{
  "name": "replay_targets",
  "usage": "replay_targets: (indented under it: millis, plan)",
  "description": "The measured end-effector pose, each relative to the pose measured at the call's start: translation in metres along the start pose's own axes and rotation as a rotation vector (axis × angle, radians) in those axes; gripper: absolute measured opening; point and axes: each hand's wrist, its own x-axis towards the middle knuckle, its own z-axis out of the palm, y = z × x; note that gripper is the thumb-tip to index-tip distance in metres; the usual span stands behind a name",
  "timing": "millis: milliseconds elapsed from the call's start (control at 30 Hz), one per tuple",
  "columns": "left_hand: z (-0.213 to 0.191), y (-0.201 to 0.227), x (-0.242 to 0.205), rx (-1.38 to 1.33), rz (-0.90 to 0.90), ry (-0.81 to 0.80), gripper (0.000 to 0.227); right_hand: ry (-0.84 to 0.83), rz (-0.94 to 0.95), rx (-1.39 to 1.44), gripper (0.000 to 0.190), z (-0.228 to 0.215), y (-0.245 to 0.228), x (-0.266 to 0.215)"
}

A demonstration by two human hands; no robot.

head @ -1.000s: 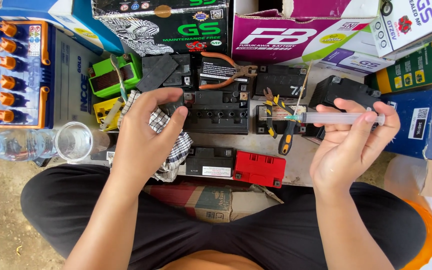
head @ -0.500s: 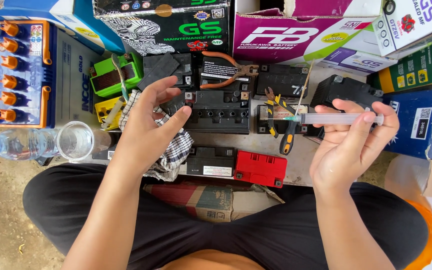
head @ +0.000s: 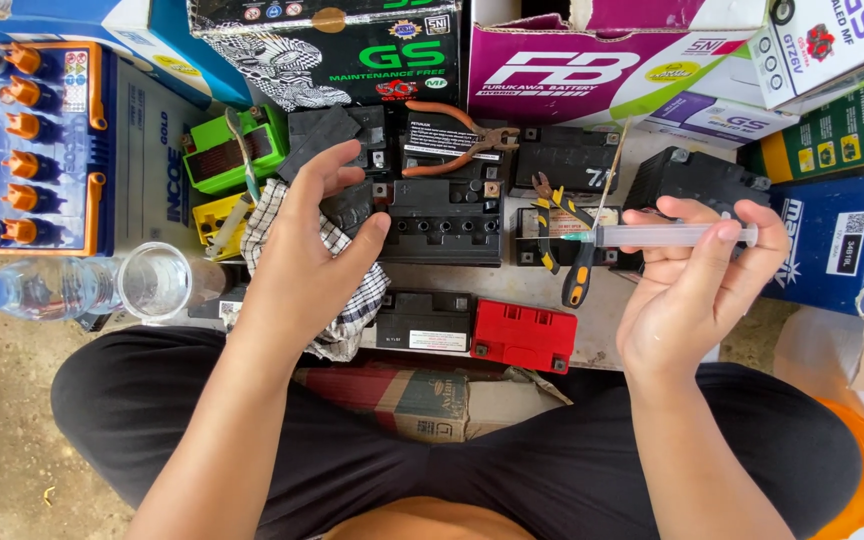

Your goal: Refilling battery cells with liquid using a syringe and handling battery components

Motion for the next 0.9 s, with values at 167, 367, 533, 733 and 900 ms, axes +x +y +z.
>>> replay_targets:
  millis: [167, 367, 533, 733, 900]
  plan:
    - [0.007, 0.004, -0.009, 0.221, 0.095, 0.076, 0.037, 0.008, 0.016, 0.015, 0.025, 0.002, -0.002, 0.000]
    - [0.008, 0.004, -0.016, 0.315, 0.181, 0.158, 0.024, 0.009, 0.000, 0.014, 0.024, 0.004, -0.005, 0.000]
    - [0.005, 0.009, -0.011, 0.492, 0.200, 0.155, 0.020, -0.004, -0.010, 0.016, 0.023, 0.002, -0.004, 0.000]
    - [-0.004, 0.013, -0.006, 0.611, 0.293, 0.144, 0.019, -0.004, -0.011, 0.012, 0.023, 0.001, -0.004, 0.000]
    - [-0.009, 0.018, -0.004, 0.595, 0.338, 0.118, 0.024, 0.031, 0.008, 0.012, 0.025, 0.001, -0.006, 0.000]
